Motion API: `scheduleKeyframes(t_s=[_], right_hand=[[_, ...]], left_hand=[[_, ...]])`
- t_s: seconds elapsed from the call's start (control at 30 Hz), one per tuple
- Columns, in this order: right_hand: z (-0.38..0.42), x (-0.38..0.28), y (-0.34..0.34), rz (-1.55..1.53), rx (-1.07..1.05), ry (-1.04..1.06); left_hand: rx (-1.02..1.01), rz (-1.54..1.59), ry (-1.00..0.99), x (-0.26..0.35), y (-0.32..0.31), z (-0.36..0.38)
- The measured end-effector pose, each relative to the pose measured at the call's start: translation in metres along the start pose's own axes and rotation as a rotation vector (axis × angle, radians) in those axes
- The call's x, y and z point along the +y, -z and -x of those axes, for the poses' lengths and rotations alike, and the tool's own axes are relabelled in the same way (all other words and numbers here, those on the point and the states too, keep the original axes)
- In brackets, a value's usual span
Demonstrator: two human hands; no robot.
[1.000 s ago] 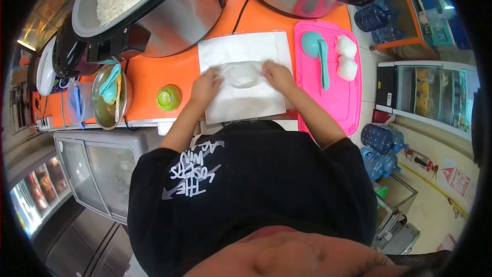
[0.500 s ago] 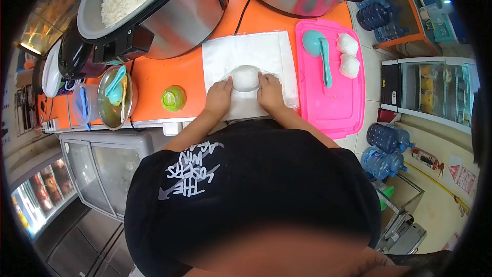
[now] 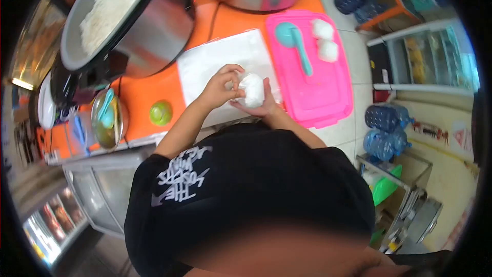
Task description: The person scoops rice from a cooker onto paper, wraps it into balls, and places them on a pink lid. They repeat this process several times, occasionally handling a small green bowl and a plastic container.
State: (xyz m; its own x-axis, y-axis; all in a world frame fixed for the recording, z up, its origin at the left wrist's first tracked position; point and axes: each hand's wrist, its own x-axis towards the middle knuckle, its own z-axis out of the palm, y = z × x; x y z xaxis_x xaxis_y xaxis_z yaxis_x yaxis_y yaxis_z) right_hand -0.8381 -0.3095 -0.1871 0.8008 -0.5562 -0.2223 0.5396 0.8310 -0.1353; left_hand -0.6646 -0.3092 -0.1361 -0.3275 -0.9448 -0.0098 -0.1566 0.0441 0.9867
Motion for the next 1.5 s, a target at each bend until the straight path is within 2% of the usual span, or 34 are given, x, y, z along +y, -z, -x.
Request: scheduleKeyframes(t_s=[0.03, 0.07, 0.1, 0.13, 0.2, 0.23, 0.27, 0.3, 0.37, 0.4, 0.47, 0.5, 0.57, 0.63, 0.67, 0.7, 0.73, 0.77, 0.83, 0.87, 0.9, 0.93, 0.97, 1.0, 1.03, 1.1, 1.13, 1.17, 1.2, 1.27, 1.33, 1.4, 1.47, 1.5], right_hand=[[0.009, -0.004, -0.018, -0.018, 0.042, 0.071], [0.018, -0.008, -0.027, -0.046, 0.082, 0.141], [0.021, -0.014, -0.003, -0.117, -0.146, 0.198], [0.028, -0.025, 0.016, -0.113, -0.145, 0.235], [0.048, -0.059, 0.043, -0.263, -0.165, 0.298], [0.067, -0.081, 0.037, -0.126, 0.029, 0.441], [0.087, -0.1, -0.003, 0.149, 0.472, 0.604], [0.099, -0.127, 0.016, 0.416, 0.674, 0.7], [0.134, -0.176, 0.004, 1.19, 1.138, 0.549], [0.141, -0.198, 0.031, 1.184, 1.14, 0.549], [0.142, -0.227, 0.097, 1.795, 1.521, 0.395], [0.143, -0.221, 0.083, 1.789, 1.521, 0.402], [0.133, -0.201, 0.014, 2.044, 1.95, 0.358], [0.106, -0.196, -0.016, 1.817, 1.509, 0.316], [0.076, -0.175, 0.002, 2.06, 1.39, 0.66], [0.045, -0.151, 0.017, 2.271, 1.222, 1.021], [0.028, -0.13, -0.013, 2.348, 1.215, 0.841], [0.017, -0.116, -0.045, 2.417, 1.191, 0.668], [-0.005, -0.132, -0.018, 2.431, 1.162, 0.692], [-0.023, -0.142, 0.007, 2.446, 1.14, 0.701], [-0.04, -0.149, 0.05, 2.383, 1.121, 1.017], [-0.052, -0.169, 0.093, 2.412, 1.115, 1.142], [-0.037, -0.166, 0.051, 2.426, 1.021, 0.952], [-0.037, -0.163, 0.037, 2.434, 1.161, 0.988], [-0.04, -0.168, 0.046, 2.371, 1.145, 1.059], [-0.039, -0.161, 0.027, 2.275, 1.139, 0.959], [-0.034, -0.154, 0.011, 2.081, 1.046, 0.904], [-0.032, -0.15, -0.014, 1.887, 0.956, 0.853], [-0.032, -0.145, -0.054, 1.9, 0.927, 0.885], [-0.037, -0.114, -0.14, 1.537, 0.516, 0.576], [-0.081, -0.11, -0.213, 2.082, -0.083, 1.154], [-0.12, -0.077, -0.324, 2.365, -0.212, 0.973], [-0.2, -0.076, -0.364, 2.703, -0.039, 0.895], [-0.258, -0.087, -0.368, 2.816, -0.022, 0.828]], left_hand=[[0.089, -0.018, -0.173, 0.008, -0.014, -0.007], [0.047, -0.004, -0.197, 0.008, -0.025, -0.012], [0.024, -0.268, -0.23, 0.005, -0.03, -0.014], [0.013, -0.537, -0.267, 0.005, -0.036, -0.015], [-0.074, -0.551, -0.243, 0.015, -0.051, -0.01], [-0.094, -0.562, -0.19, 0.02, -0.055, -0.006], [-0.112, -0.572, -0.133, 0.023, -0.059, -0.001], [-0.075, -0.554, -0.136, 0.019, -0.058, 0.003], [-0.078, -0.527, -0.079, -0.004, -0.049, 0.016], [-0.077, -0.498, -0.015, -0.01, -0.044, 0.023], [-0.058, -0.471, 0.048, -0.007, -0.038, 0.035], [-0.035, -0.445, 0.105, -0.004, -0.034, 0.039], [0.018, -0.485, 0.077, 0.003, -0.024, 0.046], [0.153, -0.551, 0.027, 0.007, -0.011, 0.052], [0.151, -0.552, 0.032, 0.012, -0.004, 0.055], [0.285, -0.597, -0.016, 0.02, 0.005, 0.056], [0.427, -0.64, -0.07, 0.031, 0.012, 0.055], [0.442, -0.646, -0.074, 0.046, 0.021, 0.054], [0.709, -0.941, -0.293, 0.081, 0.048, 0.059], [0.772, -0.972, -0.281, 0.092, 0.063, 0.066], [0.955, -1.03, -0.33, 0.102, 0.08, 0.072], [1.143, -1.094, -0.376, 0.109, 0.097, 0.079], [1.284, -1.06, -0.387, 0.111, 0.115, 0.085], [1.364, -1.092, -0.364, 0.115, 0.133, 0.09], [1.444, -1.055, -0.347, 0.117, 0.15, 0.095], [1.531, -1.038, -0.297, 0.11, 0.177, 0.099], [1.54, -1.074, -0.273, 0.104, 0.19, 0.097], [1.547, -0.944, -0.33, 0.094, 0.199, 0.092], [1.524, -0.85, -0.387, 0.086, 0.201, 0.081], [1.612, -0.725, -0.459, 0.074, 0.196, 0.072], [1.631, -0.639, -0.541, 0.068, 0.197, 0.069], [1.653, -0.535, -0.624, 0.065, 0.196, 0.064], [1.639, -0.429, -0.664, 0.065, 0.195, 0.063], [1.66, -0.509, -0.681, 0.066, 0.197, 0.064]])
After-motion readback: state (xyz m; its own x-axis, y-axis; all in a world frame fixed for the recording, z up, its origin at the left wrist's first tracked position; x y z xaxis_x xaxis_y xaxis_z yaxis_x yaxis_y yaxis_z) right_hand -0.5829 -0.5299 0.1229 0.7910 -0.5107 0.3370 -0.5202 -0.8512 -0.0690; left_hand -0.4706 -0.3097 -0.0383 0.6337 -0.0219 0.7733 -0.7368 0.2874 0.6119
